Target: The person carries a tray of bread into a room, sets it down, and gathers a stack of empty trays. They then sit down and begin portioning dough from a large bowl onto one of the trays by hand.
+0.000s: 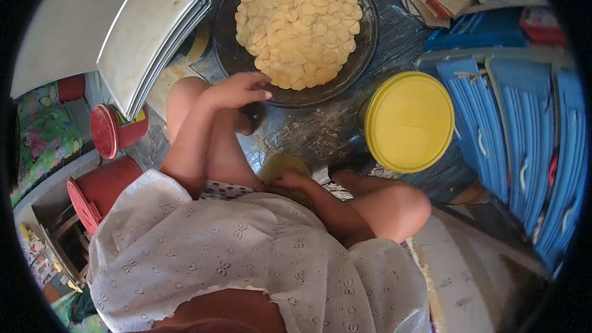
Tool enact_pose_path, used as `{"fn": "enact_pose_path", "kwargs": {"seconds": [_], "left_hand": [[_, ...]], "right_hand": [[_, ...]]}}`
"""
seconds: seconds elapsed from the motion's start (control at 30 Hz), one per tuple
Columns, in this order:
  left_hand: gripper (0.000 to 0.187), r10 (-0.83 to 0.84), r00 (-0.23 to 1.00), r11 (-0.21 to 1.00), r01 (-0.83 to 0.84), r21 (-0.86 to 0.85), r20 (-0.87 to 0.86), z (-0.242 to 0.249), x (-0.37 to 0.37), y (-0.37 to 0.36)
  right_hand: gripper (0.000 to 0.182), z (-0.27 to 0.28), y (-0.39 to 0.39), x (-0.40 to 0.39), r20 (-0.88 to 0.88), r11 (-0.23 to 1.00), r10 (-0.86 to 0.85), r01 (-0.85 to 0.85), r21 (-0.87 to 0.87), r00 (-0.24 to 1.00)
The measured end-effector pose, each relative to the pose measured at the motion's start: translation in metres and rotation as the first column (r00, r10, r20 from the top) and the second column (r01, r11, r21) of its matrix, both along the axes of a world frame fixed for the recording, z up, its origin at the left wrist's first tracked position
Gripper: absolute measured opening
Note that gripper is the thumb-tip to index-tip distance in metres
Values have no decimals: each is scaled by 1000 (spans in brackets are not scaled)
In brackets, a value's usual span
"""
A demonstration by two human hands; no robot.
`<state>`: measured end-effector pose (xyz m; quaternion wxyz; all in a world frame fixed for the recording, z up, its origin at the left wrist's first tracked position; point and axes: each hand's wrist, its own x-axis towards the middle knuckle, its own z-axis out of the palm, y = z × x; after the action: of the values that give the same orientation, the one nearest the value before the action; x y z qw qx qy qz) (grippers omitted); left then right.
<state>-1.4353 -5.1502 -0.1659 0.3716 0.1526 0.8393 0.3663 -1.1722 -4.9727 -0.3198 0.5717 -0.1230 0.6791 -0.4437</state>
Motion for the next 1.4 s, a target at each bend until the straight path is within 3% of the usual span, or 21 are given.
{"fn": "enact_pose_path", "kwargs": {"seconds": [0.2, 0.3, 0.43, 0.53, 0.6, 0.63, 0.7, 0.77, 0.8, 0.83, 0.87, 0.93, 0.97, 1.03, 1.07, 1.1, 1.17, 1.27, 1.3, 1.37, 1.4], "left_hand": [[51, 100, 995, 979, -93, -180, 30, 13, -42, -16], [51, 102, 993, 981, -89, -173, 68, 18, -52, -15], [51, 97, 983, 982, -120, -148, -154, 15, -59, -14], [45, 195, 934, 973, -223, -61, -298, 40, -48, -9], [40, 563, 664, 826, -439, 354, -491, 51, -37, -23], [35, 633, 582, 774, -498, 392, -511, 59, -33, -40], [34, 836, 234, 523, -614, 592, -496, 62, -20, -86], [35, 624, -184, 469, -689, 553, -759, 59, 1, -152], [39, 523, -273, 343, -800, 493, -807, 50, 14, -191], [46, 516, -366, 176, -840, 514, -775, 36, 29, -230], [55, 472, -395, -79, -909, 408, -789, 27, 44, -258], [63, 575, -379, -316, -920, 231, -725, 14, 66, -298], [63, 571, -381, -321, -919, 229, -727, -4, 76, -327], [65, 913, -116, -30, -975, 219, -391, -37, 82, -373], [62, 941, -8, 32, -993, 113, -339, -30, 84, -372], [62, 941, -6, 34, -993, 113, -338, -34, 83, -376], [51, 816, -5, 43, -997, 69, -579, -44, 79, -377], [43, 820, 31, 24, -1000, -20, -571, -70, 74, -398], [37, 842, 206, 208, -977, -53, -499, -76, 74, -412], [17, 980, -198, -197, -961, 193, 12, -68, 74, -408], [12, 954, -237, -269, -947, 177, 182, -63, 75, -409]], "right_hand": [[60, 63, 21, -53, 117, 990, -5, -12, 138, 993], [58, 54, 29, -65, -29, 985, -142, 144, 95, 989], [56, 43, 33, -86, -52, 995, -99, 99, 3, 994], [55, 67, 31, -113, -205, 987, 6, 27, 159, 979], [52, 70, 34, -114, -342, 981, -88, 142, 135, 936], [49, 71, 34, -113, -397, 966, -171, 233, 113, 902], [46, 70, 46, -121, -327, 961, -259, 278, 12, 909], [40, 88, 63, -121, -428, 910, -342, 409, 72, 837], [39, 107, 69, -123, -447, 889, -351, 442, 115, 823], [39, 122, 74, -124, -467, 865, -362, 478, 154, 807], [37, 111, 85, -123, -504, 859, -376, 496, 125, 778], [33, 93, 104, -122, -488, 848, -426, 525, 78, 762], [31, 93, 108, -122, -480, 842, -429, 531, 93, 765], [29, 100, 111, -122, -407, 817, -471, 561, 135, 783], [29, 102, 109, -121, -407, 816, -472, 563, 135, 782], [29, 104, 106, -121, -394, 810, -492, 575, 120, 776], [29, 106, 100, -121, -385, 798, -515, 592, 109, 766], [30, 110, 90, -118, -429, 802, -509, 592, 79, 746], [30, 112, 85, -116, -456, 818, -479, 570, 78, 750], [30, 110, 83, -113, -490, 820, -463, 567, 80, 738], [31, 103, 84, -112, -490, 826, -453, 558, 85, 745]]}}
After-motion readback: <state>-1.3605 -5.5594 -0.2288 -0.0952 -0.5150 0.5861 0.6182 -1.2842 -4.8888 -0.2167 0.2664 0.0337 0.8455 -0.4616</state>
